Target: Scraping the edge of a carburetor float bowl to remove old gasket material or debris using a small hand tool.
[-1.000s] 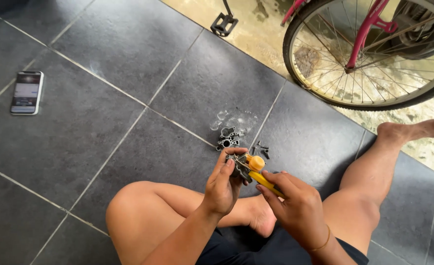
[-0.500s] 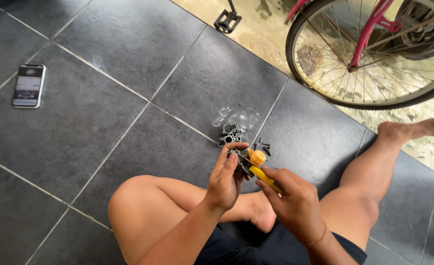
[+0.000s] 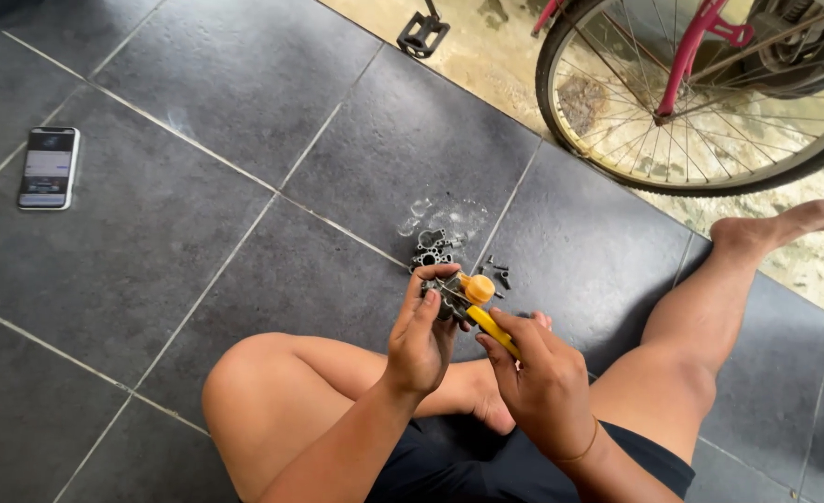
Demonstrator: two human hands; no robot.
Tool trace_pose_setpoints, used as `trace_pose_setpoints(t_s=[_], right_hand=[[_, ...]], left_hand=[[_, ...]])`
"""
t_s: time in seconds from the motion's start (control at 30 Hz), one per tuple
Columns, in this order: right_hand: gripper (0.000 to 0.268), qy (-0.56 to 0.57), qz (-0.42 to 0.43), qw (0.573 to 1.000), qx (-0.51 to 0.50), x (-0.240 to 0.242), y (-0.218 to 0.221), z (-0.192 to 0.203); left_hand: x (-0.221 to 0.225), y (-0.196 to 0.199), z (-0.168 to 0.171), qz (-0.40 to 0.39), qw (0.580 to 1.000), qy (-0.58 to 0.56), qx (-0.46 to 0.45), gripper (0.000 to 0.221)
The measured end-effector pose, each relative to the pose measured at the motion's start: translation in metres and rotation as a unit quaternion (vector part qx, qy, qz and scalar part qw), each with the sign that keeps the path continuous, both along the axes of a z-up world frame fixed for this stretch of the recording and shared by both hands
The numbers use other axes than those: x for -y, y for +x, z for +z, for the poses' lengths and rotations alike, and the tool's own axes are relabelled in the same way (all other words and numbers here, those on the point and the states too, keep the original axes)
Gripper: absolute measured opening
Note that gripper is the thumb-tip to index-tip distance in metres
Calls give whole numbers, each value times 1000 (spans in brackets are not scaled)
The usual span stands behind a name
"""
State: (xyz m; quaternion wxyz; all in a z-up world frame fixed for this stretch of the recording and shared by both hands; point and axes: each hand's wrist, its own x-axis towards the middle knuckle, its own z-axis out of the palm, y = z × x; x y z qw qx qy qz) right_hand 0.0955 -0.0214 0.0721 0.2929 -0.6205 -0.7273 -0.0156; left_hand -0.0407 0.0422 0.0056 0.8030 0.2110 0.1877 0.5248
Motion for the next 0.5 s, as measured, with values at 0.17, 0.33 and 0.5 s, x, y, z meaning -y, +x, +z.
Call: trace_pose_setpoints(t_s=[0.17,0.33,0.5], right_hand=[[26,-20,-3,1000,13,0,0,5],[25,-63,34,997,-24,-1,15,3],[27,-120,29,992,-37,4,21,5]], left_hand=[[2,2,-2,34,999,12,12,34],[1,1,-2,29,999,24,-7,31],[6,1,-7,32,998,57,-18,27]])
